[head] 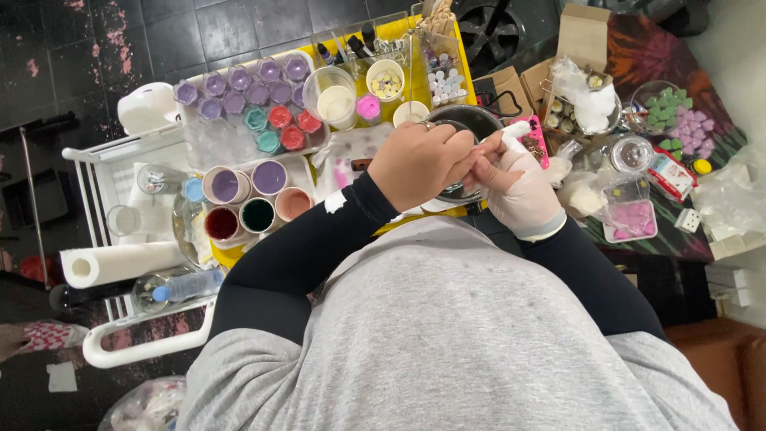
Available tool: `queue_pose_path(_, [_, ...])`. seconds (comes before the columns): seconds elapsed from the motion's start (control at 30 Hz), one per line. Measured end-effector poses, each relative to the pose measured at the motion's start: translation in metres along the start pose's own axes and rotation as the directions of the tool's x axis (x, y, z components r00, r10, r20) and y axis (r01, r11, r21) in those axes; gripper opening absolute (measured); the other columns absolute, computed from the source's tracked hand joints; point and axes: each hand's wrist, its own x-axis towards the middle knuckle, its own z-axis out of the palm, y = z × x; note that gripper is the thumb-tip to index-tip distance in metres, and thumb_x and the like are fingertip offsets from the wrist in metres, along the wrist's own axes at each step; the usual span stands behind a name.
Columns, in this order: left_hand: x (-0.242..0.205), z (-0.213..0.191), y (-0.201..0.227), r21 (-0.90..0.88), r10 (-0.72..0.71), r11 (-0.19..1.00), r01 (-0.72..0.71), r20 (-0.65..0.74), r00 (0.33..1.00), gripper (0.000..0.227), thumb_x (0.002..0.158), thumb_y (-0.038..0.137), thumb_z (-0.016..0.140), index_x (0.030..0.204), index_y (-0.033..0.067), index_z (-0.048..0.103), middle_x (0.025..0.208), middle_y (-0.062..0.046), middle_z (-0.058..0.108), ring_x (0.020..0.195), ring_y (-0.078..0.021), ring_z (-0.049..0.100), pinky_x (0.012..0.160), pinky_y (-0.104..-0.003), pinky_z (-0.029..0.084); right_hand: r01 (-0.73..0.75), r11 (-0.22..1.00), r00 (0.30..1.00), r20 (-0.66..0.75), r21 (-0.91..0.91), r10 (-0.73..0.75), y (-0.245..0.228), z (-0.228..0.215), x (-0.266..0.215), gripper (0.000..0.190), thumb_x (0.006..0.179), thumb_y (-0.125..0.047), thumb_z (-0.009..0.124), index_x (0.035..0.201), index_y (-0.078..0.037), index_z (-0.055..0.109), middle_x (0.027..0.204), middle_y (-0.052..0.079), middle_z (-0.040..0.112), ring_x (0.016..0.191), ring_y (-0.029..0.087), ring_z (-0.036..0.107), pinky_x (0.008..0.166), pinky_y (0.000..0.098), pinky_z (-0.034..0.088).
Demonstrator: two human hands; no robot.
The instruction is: Stirring melting wax in a small pot and adding liquid pink dye using a dropper-style bottle.
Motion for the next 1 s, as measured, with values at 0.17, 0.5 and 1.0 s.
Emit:
queue_pose_path(0.17, [-0.009, -0.013, 0.018, -0.219, -0.060, 0.976, 0.003, -0.255, 0.965, 0.028, 0.094, 0.025, 0.068, 0.116, 0.0115, 0.058, 0.097, -0.003, 0.061, 0.078, -0.0239, 0.065, 0.073, -0.038, 0.046, -0.013, 0.994, 0.999, 0.039, 0.106, 0.009, 0.004, -0.005, -0.004, 0.017, 0.107, -0.013, 0.063, 0.119, -0.003, 0.056, 0.108, 0.010, 0.064, 0.097, 0.019, 0.065, 0.089, 0.0323, 0.052])
queue_pose_path(0.5, [-0.028, 0.019, 0.015, -0.249, -0.229, 0.945, 0.211, -0.045, 0.972, 0.036, 0.100, 0.043, 0.072, 0.110, 0.0128, 0.056, 0.096, -0.001, 0.063, 0.088, -0.0247, 0.068, 0.080, -0.042, 0.047, -0.083, 0.986, 0.994, 0.088, 0.147, 0.070, 0.011, -0.007, -0.007, 0.020, 0.109, -0.015, 0.066, 0.118, -0.002, 0.055, 0.109, 0.007, 0.061, 0.096, 0.017, 0.062, 0.090, 0.0325, 0.051])
queue_pose_path(1.0, [-0.028, 0.007, 0.024, -0.175, -0.267, 0.946, 0.273, 0.054, 0.962, 0.032, 0.104, 0.047, 0.066, 0.105, 0.0157, 0.060, 0.094, 0.002, 0.065, 0.086, -0.0221, 0.068, 0.082, -0.038, 0.045, -0.143, 0.980, 0.987, 0.095, 0.136, 0.131, 0.016, -0.008, -0.009, 0.022, 0.106, -0.020, 0.065, 0.116, -0.004, 0.054, 0.100, 0.010, 0.063, 0.093, 0.019, 0.063, 0.088, 0.0317, 0.051])
